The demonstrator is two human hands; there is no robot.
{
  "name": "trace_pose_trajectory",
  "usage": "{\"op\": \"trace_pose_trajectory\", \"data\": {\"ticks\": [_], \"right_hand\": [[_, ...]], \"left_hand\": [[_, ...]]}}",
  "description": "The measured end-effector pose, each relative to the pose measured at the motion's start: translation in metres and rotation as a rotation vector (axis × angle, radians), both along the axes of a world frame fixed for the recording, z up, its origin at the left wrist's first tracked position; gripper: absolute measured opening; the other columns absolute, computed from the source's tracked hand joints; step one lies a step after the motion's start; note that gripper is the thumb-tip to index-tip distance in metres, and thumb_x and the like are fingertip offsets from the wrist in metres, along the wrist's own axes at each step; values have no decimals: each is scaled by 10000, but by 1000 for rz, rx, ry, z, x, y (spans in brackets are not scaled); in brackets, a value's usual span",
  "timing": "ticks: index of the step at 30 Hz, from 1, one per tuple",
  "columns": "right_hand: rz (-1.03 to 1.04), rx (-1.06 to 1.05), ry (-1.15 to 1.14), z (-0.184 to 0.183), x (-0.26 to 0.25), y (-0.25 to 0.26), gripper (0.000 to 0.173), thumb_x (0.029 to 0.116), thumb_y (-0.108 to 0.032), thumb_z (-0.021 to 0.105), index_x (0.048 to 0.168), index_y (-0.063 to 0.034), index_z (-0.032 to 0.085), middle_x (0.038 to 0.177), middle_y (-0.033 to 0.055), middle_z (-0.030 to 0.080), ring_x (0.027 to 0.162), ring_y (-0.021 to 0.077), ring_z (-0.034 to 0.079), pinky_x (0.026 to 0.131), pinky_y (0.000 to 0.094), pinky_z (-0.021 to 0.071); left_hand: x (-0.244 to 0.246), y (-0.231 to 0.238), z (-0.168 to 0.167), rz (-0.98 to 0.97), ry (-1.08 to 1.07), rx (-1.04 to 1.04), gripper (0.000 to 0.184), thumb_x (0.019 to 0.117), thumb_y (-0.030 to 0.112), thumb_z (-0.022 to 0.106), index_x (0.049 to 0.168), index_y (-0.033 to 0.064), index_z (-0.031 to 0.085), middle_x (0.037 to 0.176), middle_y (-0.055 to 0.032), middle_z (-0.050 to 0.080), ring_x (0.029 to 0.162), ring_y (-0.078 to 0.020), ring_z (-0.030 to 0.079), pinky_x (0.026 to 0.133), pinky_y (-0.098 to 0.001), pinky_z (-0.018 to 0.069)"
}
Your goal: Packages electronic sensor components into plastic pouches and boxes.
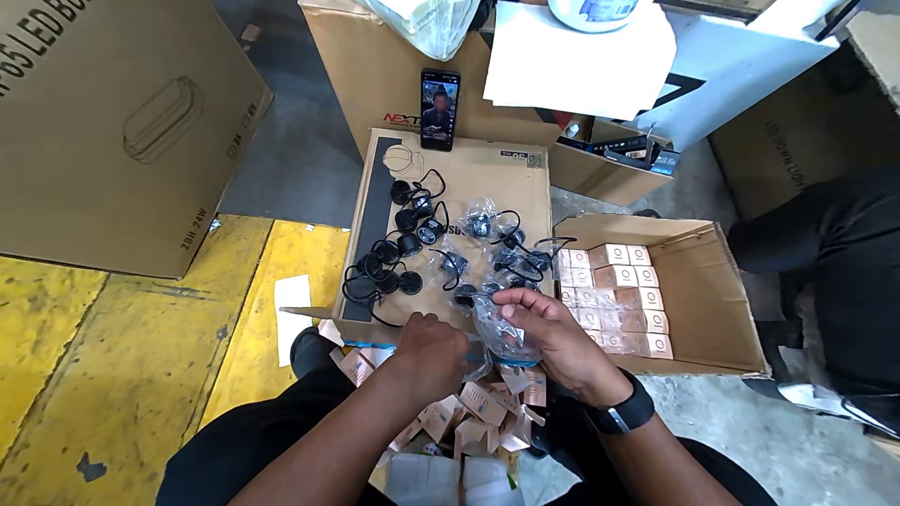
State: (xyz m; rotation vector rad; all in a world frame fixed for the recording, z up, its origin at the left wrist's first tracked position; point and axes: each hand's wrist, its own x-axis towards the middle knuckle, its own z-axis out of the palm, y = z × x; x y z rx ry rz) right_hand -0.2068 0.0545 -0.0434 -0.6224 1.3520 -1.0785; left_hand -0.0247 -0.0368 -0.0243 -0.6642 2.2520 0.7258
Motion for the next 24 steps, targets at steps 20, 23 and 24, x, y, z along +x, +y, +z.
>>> {"op": "trace_pose_trajectory", "data": {"ticks": [20,23,24], "right_hand": [[8,-10,8,0,0,0,254,998,-151,622,1200,-3,661,940,68,679,677,107,594,569,235,495],[3,-6,10,0,0,0,252,995,-149,625,1197,-4,662,939,70,681,679,105,598,574,237,503],[2,-6,10,0,0,0,251,995,-148,625,1196,-3,663,936,69,680,681,106,598,575,237,502]], "left_hand": [[0,0,0,-5,-1,-2,357,1031,348,526,992,14,646,1012,-194,691,1067,-396,638,900,-581,456],[0,0,-1,-4,-5,-1,359,1033,350,523,992,14,645,1011,-192,690,1068,-395,637,904,-578,454],[0,0,-1,-2,-4,-2,359,1033,348,523,990,14,645,1011,-193,690,1067,-395,637,904,-579,454]]}}
